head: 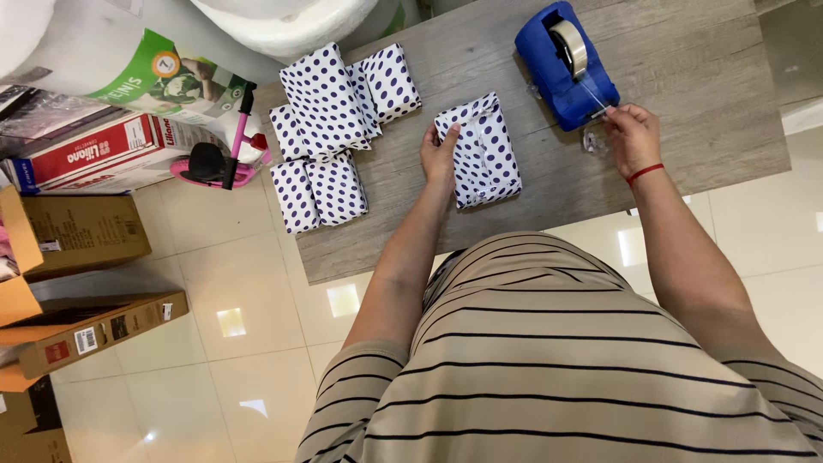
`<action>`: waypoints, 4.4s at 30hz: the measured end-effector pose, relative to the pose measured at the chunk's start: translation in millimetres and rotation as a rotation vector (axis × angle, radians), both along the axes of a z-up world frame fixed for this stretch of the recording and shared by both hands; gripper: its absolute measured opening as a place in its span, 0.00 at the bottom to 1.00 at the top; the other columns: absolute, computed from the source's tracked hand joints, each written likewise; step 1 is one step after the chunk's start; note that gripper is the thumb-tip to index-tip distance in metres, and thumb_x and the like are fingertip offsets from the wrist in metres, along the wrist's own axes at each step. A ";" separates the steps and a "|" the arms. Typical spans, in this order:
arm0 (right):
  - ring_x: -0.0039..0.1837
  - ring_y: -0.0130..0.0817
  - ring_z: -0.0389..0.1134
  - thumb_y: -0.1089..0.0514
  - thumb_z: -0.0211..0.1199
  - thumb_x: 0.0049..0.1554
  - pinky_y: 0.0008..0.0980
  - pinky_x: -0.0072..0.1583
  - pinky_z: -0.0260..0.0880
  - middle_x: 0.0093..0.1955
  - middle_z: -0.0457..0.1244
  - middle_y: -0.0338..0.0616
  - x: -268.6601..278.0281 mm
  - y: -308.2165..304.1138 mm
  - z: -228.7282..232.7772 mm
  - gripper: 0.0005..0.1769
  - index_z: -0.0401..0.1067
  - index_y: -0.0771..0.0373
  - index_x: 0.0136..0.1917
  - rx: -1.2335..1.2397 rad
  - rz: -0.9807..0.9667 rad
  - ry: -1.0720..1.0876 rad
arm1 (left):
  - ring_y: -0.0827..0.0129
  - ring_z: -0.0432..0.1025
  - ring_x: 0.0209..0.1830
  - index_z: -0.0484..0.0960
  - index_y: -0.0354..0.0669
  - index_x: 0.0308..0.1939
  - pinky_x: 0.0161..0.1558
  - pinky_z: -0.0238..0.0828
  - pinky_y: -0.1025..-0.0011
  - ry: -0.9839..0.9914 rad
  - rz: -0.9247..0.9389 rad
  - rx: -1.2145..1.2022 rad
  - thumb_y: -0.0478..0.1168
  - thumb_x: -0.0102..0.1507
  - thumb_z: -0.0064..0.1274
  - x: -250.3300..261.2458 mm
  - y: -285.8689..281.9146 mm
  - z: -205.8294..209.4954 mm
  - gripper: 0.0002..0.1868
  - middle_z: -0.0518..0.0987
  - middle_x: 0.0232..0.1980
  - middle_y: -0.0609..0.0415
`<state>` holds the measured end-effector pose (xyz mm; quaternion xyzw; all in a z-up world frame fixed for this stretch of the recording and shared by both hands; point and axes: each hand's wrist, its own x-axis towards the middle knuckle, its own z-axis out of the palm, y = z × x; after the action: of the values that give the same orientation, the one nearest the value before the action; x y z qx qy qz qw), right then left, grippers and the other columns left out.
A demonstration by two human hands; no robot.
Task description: The person wraps several small rectangular boxes in patterned tissue paper and secures the edges with tape.
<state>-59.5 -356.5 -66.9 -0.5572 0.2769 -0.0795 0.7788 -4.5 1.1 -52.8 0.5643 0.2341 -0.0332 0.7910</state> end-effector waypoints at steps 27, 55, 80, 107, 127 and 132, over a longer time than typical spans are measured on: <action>0.46 0.24 0.70 0.64 0.69 0.63 0.21 0.57 0.73 0.42 0.67 0.37 -4.8 -6.1 -0.8 0.10 0.73 0.58 0.39 0.134 0.145 -0.033 | 0.60 0.72 0.64 0.69 0.36 0.72 0.66 0.70 0.67 0.173 0.075 -0.101 0.45 0.48 0.69 2.2 -3.3 44.0 0.49 0.76 0.68 0.43; 0.45 0.32 0.72 0.60 0.69 0.66 0.26 0.55 0.77 0.42 0.68 0.44 -19.1 7.1 97.2 0.05 0.76 0.63 0.51 -0.471 0.585 0.093 | 0.55 0.68 0.71 0.66 0.37 0.73 0.72 0.66 0.61 0.207 0.055 -0.055 0.43 0.52 0.66 0.2 0.7 56.2 0.46 0.72 0.73 0.41; 0.34 0.40 0.70 0.69 0.65 0.63 0.38 0.36 0.75 0.34 0.65 0.55 145.8 196.5 68.4 0.23 0.51 0.56 0.41 -0.462 1.087 0.256 | 0.58 0.74 0.63 0.73 0.38 0.69 0.64 0.72 0.65 0.180 0.095 -0.020 0.43 0.51 0.67 1.1 -0.2 48.1 0.41 0.79 0.66 0.43; 0.38 0.46 0.75 0.10 0.64 0.49 0.44 0.36 0.71 0.37 0.70 0.45 104.4 194.1 65.6 0.52 0.60 0.59 0.54 -1.845 0.755 0.154 | 0.61 0.75 0.60 0.74 0.36 0.68 0.61 0.74 0.67 0.171 0.152 -0.114 0.41 0.50 0.69 1.6 -1.0 32.3 0.42 0.79 0.64 0.43; 0.47 0.47 0.72 0.19 0.38 0.66 0.43 0.45 0.74 0.56 0.68 0.54 38.9 95.9 146.1 0.44 0.59 0.54 0.75 0.167 1.004 0.430 | 0.59 0.67 0.73 0.78 0.65 0.62 0.70 0.63 0.55 -0.589 -0.465 0.226 0.35 0.57 0.68 -47.2 32.6 137.7 0.31 0.77 0.68 0.57; 0.68 0.42 0.64 0.54 0.59 0.57 0.58 0.60 0.70 0.73 0.60 0.38 35.4 149.0 225.7 0.34 0.56 0.48 0.75 0.194 0.829 0.312 | 0.53 0.35 0.93 0.78 0.70 0.60 0.89 0.15 0.33 -0.870 -0.515 0.739 0.20 0.63 0.46 -50.1 59.2 156.8 0.34 0.49 0.88 0.70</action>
<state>-24.1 -207.6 158.8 -0.5510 0.1508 0.3503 0.7423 -54.6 60.3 103.9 0.8006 -0.2567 0.0933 0.5333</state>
